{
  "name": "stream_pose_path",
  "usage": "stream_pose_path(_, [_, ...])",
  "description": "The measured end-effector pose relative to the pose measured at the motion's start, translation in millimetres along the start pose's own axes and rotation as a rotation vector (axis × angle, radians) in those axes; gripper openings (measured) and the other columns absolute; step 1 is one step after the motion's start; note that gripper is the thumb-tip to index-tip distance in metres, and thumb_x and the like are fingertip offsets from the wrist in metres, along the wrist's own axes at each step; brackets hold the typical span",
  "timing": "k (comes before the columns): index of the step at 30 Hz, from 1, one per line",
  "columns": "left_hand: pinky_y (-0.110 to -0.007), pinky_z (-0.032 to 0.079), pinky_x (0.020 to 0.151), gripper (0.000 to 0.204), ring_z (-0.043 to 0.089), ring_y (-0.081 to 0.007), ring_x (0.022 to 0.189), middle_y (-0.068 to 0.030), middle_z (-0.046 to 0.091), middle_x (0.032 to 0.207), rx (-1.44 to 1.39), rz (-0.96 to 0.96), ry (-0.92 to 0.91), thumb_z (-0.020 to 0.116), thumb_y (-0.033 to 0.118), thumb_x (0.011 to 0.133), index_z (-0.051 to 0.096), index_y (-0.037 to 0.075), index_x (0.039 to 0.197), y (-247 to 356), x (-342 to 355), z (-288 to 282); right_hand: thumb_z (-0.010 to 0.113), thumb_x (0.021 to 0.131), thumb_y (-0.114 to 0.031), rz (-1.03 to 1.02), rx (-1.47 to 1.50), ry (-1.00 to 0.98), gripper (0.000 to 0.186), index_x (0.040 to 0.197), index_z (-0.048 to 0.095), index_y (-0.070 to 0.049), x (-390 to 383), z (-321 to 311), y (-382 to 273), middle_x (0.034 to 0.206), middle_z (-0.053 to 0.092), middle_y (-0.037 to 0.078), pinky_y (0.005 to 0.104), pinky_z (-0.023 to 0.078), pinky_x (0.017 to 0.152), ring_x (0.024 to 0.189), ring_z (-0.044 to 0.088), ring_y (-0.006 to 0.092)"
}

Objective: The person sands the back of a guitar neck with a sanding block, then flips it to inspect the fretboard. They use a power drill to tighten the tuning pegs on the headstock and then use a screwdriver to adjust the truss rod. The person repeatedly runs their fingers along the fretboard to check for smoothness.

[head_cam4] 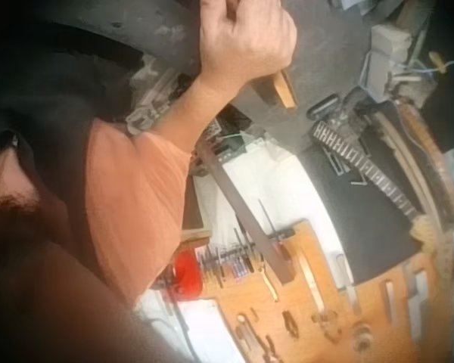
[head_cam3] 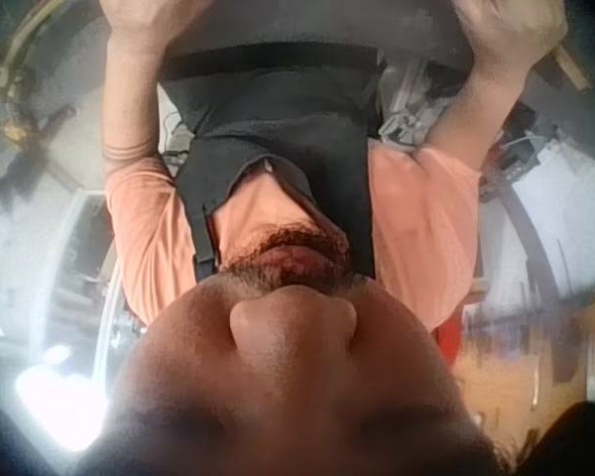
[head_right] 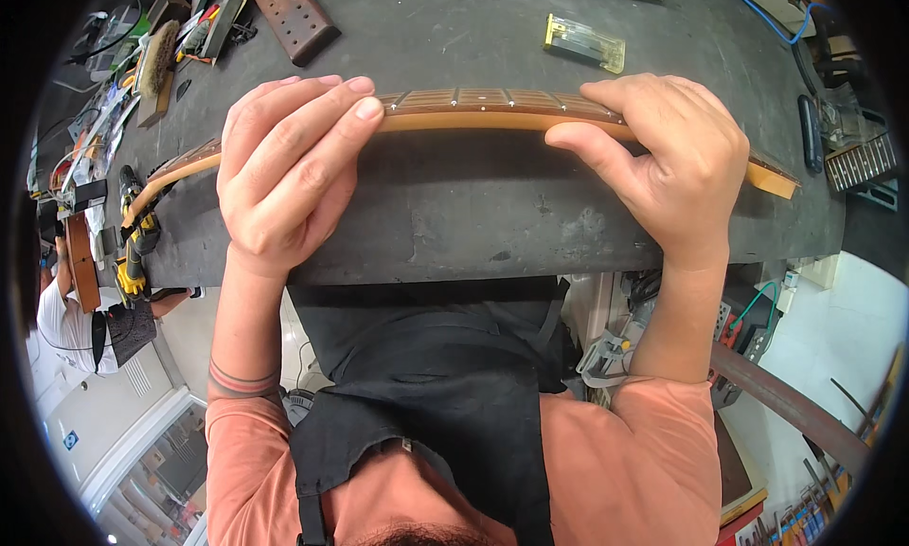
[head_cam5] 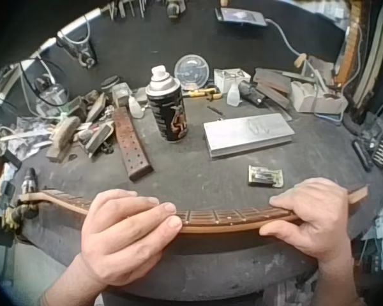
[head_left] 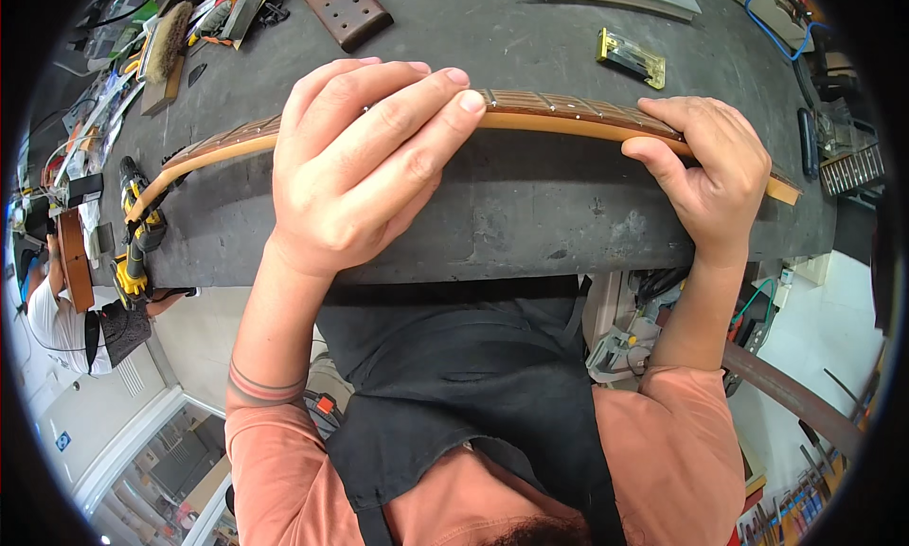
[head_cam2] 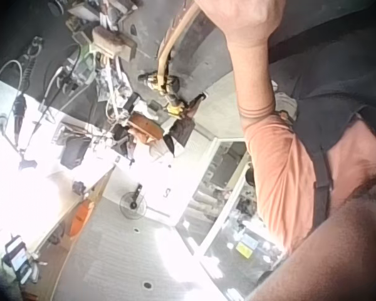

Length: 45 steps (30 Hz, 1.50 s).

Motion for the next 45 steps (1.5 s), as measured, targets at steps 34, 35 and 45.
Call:
stream_pose_path(34, [-0.05,0.065,0.105,0.044,0.084,-0.035,0.111,-0.0154,0.088,0.122,0.038,0.015,-0.044,0.081,-0.002,0.088,0.086,0.004,0.131,-4,-1,-2,0.102,0.08,-0.049,0.012,0.019,0.015,0.047,0.093,0.085,-0.007,2,2,2,0.085,0.082,0.006,0.0383,0.06,0.074,0.073,0.076,0.027])
stream_pose_path(35, [-0.05,0.064,0.105,0.044,0.084,-0.0347,0.111,-0.0151,0.088,0.122,0.038,0.016,-0.049,0.081,-0.001,0.088,0.086,0.004,0.132,-2,1,-1,0.102,0.08,-0.049,0.014,0.019,0.012,0.047,0.093,0.086,-0.007,2,1,1,0.085,0.082,0.006,0.0382,0.06,0.074,0.074,0.076,0.027])
stream_pose_path(45, [-0.05,0.063,0.105,0.047,0.084,-0.0326,0.11,-0.0138,0.087,0.123,0.051,0.006,-0.068,0.081,0.001,0.089,0.086,0.009,0.135,1,-1,1,0.102,0.081,-0.049,0.019,0.015,-0.001,0.046,0.093,0.086,-0.007,1,1,1,0.085,0.083,0.006,0.0382,0.059,0.074,0.074,0.076,0.027])
Point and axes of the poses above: each hand's wrist, its own x-axis towards the middle knuckle, its own z-axis out of the palm, y = z × x, the point moved 3 cm from there along x, towards the middle knuckle
